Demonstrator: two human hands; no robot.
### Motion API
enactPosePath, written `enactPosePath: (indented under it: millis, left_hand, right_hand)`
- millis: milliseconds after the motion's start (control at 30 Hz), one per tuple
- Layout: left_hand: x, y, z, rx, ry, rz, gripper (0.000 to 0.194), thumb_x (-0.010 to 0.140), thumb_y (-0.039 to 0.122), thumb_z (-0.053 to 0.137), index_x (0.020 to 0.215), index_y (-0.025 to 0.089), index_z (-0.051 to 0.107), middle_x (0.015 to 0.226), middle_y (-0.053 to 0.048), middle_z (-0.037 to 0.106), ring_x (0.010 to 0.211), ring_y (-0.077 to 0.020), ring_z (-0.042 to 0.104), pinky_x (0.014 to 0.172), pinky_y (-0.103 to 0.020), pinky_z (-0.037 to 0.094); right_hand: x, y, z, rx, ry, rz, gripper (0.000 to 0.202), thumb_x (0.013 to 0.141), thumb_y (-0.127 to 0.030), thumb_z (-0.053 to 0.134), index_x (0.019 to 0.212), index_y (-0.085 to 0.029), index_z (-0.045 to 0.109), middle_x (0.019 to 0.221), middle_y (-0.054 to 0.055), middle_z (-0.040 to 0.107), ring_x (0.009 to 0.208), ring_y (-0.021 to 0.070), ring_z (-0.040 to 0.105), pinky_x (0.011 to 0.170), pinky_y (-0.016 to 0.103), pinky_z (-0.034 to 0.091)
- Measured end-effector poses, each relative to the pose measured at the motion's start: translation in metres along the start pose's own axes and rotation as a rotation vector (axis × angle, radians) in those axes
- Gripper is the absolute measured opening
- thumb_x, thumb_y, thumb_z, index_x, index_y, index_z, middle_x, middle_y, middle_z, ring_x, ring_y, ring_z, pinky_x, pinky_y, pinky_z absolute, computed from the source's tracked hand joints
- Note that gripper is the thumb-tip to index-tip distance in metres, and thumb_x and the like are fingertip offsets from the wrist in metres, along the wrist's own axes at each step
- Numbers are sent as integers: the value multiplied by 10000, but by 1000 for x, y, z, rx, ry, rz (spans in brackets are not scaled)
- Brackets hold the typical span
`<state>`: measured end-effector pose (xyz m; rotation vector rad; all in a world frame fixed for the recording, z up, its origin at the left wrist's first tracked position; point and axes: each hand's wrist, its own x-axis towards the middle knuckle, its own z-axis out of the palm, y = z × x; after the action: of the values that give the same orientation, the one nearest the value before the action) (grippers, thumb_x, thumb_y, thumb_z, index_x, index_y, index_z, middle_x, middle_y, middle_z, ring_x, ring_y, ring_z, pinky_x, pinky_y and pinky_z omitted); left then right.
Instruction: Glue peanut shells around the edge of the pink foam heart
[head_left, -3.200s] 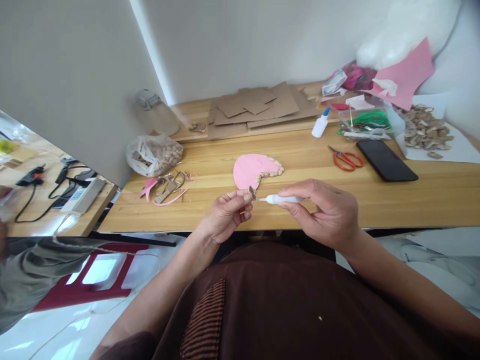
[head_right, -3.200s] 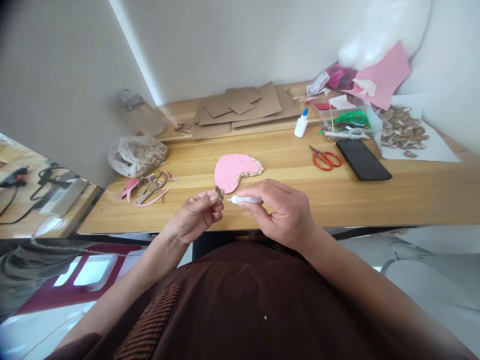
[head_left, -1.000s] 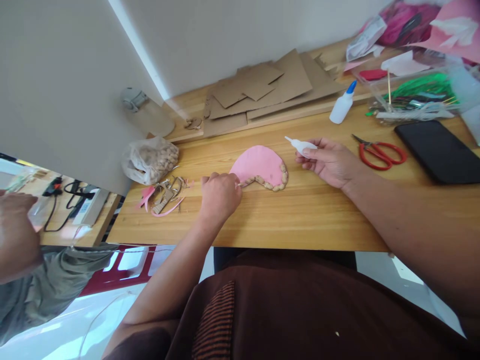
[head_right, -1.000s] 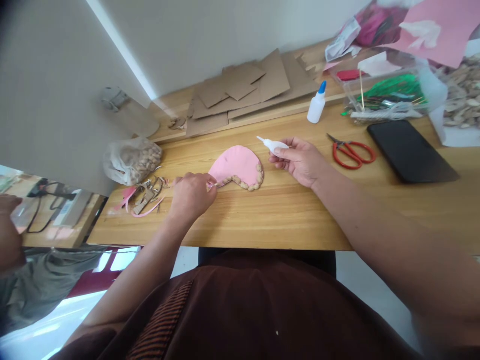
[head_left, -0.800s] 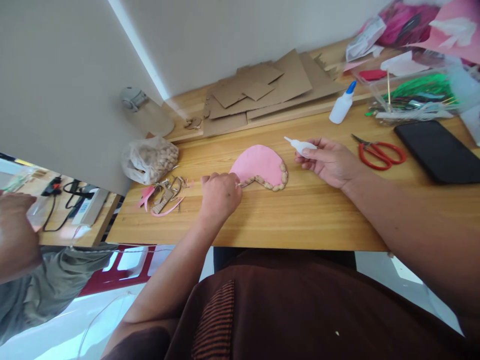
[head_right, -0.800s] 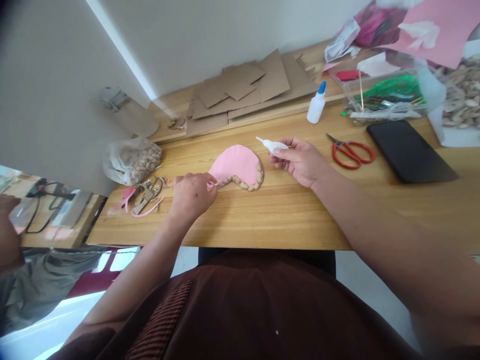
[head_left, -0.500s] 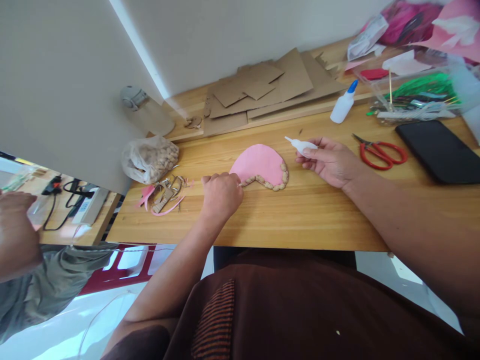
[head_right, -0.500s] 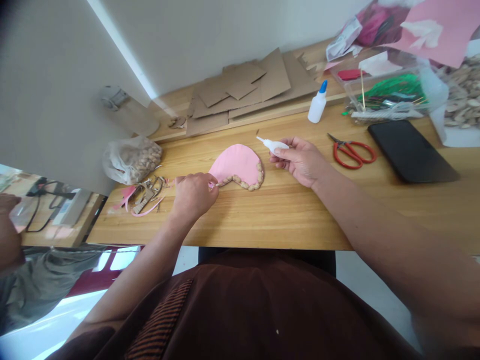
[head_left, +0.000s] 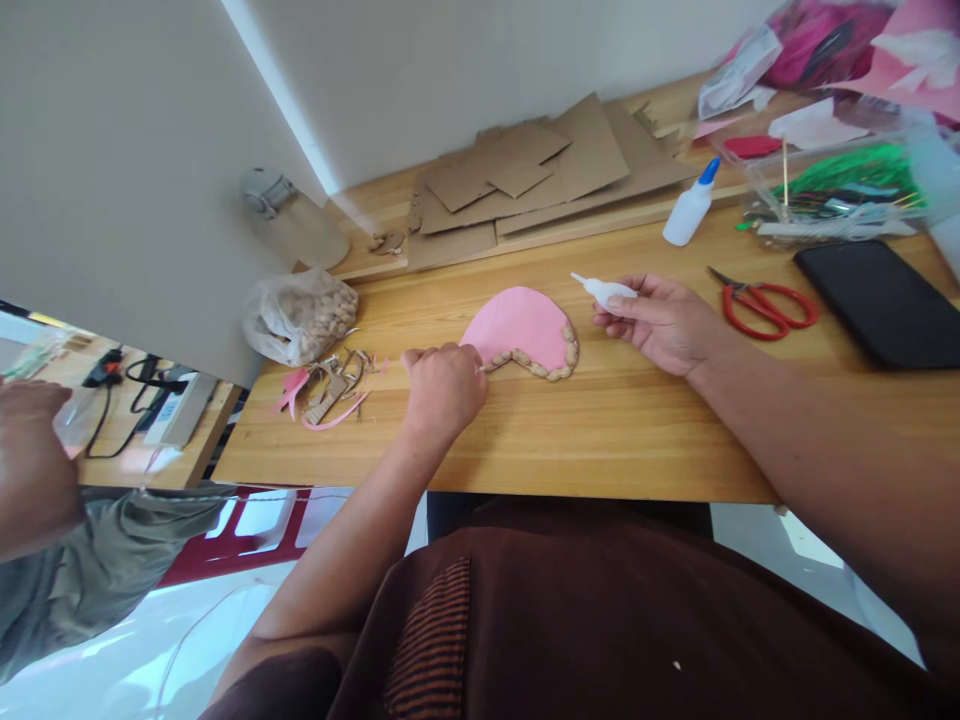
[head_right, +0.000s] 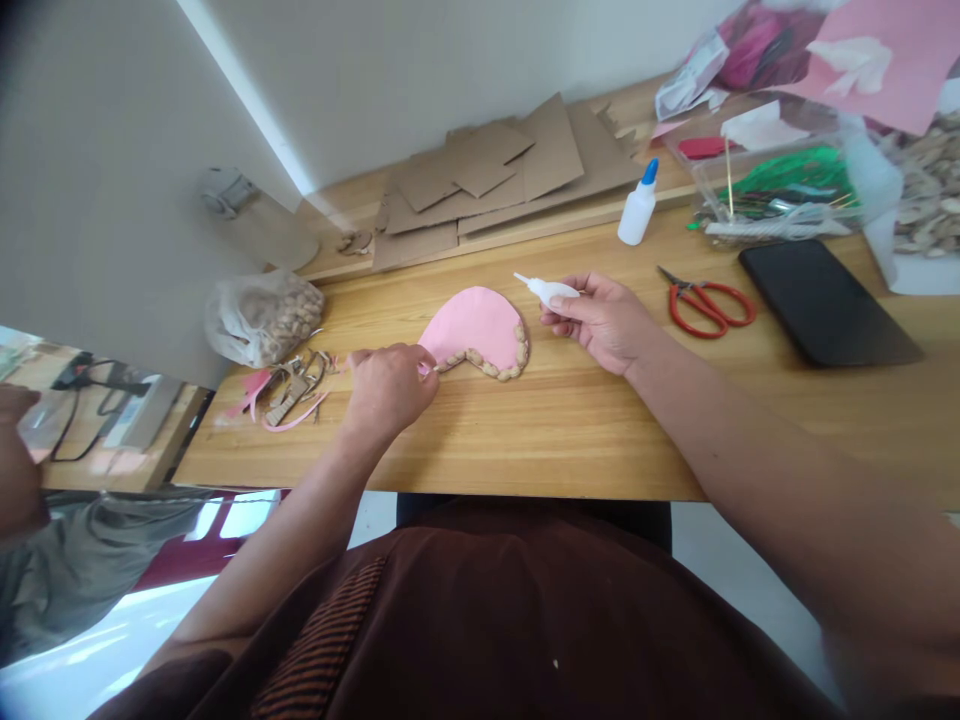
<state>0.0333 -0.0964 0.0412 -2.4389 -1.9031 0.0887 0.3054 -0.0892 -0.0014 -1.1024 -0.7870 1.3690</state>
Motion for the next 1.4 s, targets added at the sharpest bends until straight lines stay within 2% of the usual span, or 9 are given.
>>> enactPosePath:
  millis: [333, 700, 900, 1400]
  left_hand:
    - [0, 0, -1, -15, -17, -13, 273, 852, 255, 537, 985, 221, 773, 989, -114, 767, 942, -305, 694, 915, -475, 371]
    - [1, 0, 0, -20, -6, -12, 274, 844, 245, 540, 983, 221, 775, 982, -113, 766, 935, -307, 694, 915, -474, 372]
    - [2, 0, 0, -27, -11, -15, 272, 843, 241, 538, 978, 226, 774, 982, -106, 768, 925, -295, 696, 920, -472, 370]
    - [2, -1, -1, -33, -20, -14, 259, 843, 246, 548, 976, 224, 770, 987, -109, 771, 921, -291, 696, 937, -475, 365]
  right_hand:
    - [0, -1, 0, -41, -2, 2, 295, 666, -214, 867, 840, -247, 631, 851, 5, 725, 799, 172, 662, 641, 299, 522]
    - [0, 0, 0, -21, 1, -2, 287, 647, -182, 857, 829, -239, 643, 811, -9, 735, 774, 153, 664, 606, 258, 499]
    - [0, 0, 0, -38, -2, 1, 237, 683, -187, 824, 826, -247, 644, 817, -9, 732, 781, 160, 661, 628, 280, 508]
    - [1, 1, -1, -30, 1, -4, 272, 662, -188, 849, 826, -247, 640, 813, -13, 735, 775, 155, 667, 620, 266, 508]
